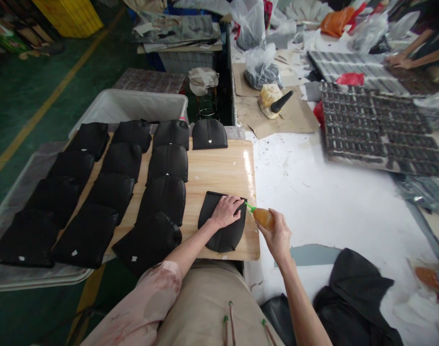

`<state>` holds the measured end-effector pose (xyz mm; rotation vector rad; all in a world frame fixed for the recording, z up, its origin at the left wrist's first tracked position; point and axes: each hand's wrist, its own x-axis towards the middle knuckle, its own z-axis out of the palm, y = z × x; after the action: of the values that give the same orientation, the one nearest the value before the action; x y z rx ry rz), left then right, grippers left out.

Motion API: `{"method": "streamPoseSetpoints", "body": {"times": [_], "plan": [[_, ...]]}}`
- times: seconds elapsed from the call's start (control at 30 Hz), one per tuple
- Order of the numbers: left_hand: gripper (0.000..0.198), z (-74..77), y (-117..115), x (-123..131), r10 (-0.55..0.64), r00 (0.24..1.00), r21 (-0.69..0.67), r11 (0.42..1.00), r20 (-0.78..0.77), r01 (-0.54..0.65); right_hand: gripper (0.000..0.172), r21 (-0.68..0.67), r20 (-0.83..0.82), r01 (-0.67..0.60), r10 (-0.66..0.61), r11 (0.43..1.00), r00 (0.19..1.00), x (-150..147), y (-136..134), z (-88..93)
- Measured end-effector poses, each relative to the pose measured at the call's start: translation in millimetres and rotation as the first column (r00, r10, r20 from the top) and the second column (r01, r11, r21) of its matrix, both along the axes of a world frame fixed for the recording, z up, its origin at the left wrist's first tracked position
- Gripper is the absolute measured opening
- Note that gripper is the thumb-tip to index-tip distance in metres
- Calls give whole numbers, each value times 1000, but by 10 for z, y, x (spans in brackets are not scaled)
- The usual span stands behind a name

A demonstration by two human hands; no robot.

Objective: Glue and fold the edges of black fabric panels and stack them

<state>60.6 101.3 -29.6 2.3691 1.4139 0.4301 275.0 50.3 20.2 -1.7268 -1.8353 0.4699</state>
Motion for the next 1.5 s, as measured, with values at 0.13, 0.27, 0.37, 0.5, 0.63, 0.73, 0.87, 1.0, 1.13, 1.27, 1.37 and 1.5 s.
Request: {"method": "streamPoseSetpoints", "body": {"times": [0.13, 0.27, 0.37, 0.5, 0.63, 0.73, 0.87, 1.0, 1.13, 1.27, 1.37, 1.5], "plan": [[43, 2, 1, -8, -9, 1000, 4, 1000, -4, 9, 47, -5, 0, -8, 8, 1000, 1000, 30, -59, 2], [41, 5, 3, -13, -13, 1000, -10, 1000, -8, 13, 48, -31, -15, -6, 6, 1000, 1000, 61, -158, 19], [41, 4, 4, -14, -12, 1000, -18, 1000, -9, 12, 49, -30, -31, 3, -4, 1000, 1000, 50, -206, 35], [42, 3, 3, -15, -11, 1000, -17, 1000, -15, 11, 49, -39, -47, 18, -20, 999, 999, 30, -248, 39], [43, 10, -2, -13, -11, 999, -13, 1000, -34, 10, 50, -57, -53, 16, -19, 998, 998, 45, -300, 30], [42, 14, -3, -9, -6, 999, -4, 1000, -40, 6, 51, -61, -48, 21, -24, 998, 999, 55, -350, 24], [42, 8, 0, -7, -3, 999, 2, 1000, -42, 3, 50, -64, -48, 34, -37, 997, 998, 41, -428, 13], [43, 1, 1, -9, -6, 999, 13, 1000, -50, 7, 49, -59, -50, 53, -56, 997, 997, 24, -504, 4], [43, -4, -2, -10, -3, 999, 17, 1000, -48, 4, 48, -45, -63, 69, -72, 997, 995, 21, -581, 17], [43, -9, -4, -8, 3, 999, 20, 1000, -39, -2, 47, -53, -76, 74, -78, 996, 994, 12, -660, 33], [43, -12, -2, -9, -1, 999, 19, 1000, -39, 2, 48, -67, -84, 90, -96, 994, 992, -1, -719, 41], [43, -13, -2, -13, -4, 999, 20, 1000, -38, 4, 48, -74, -91, 101, -108, 992, 990, -14, -795, 53]]}}
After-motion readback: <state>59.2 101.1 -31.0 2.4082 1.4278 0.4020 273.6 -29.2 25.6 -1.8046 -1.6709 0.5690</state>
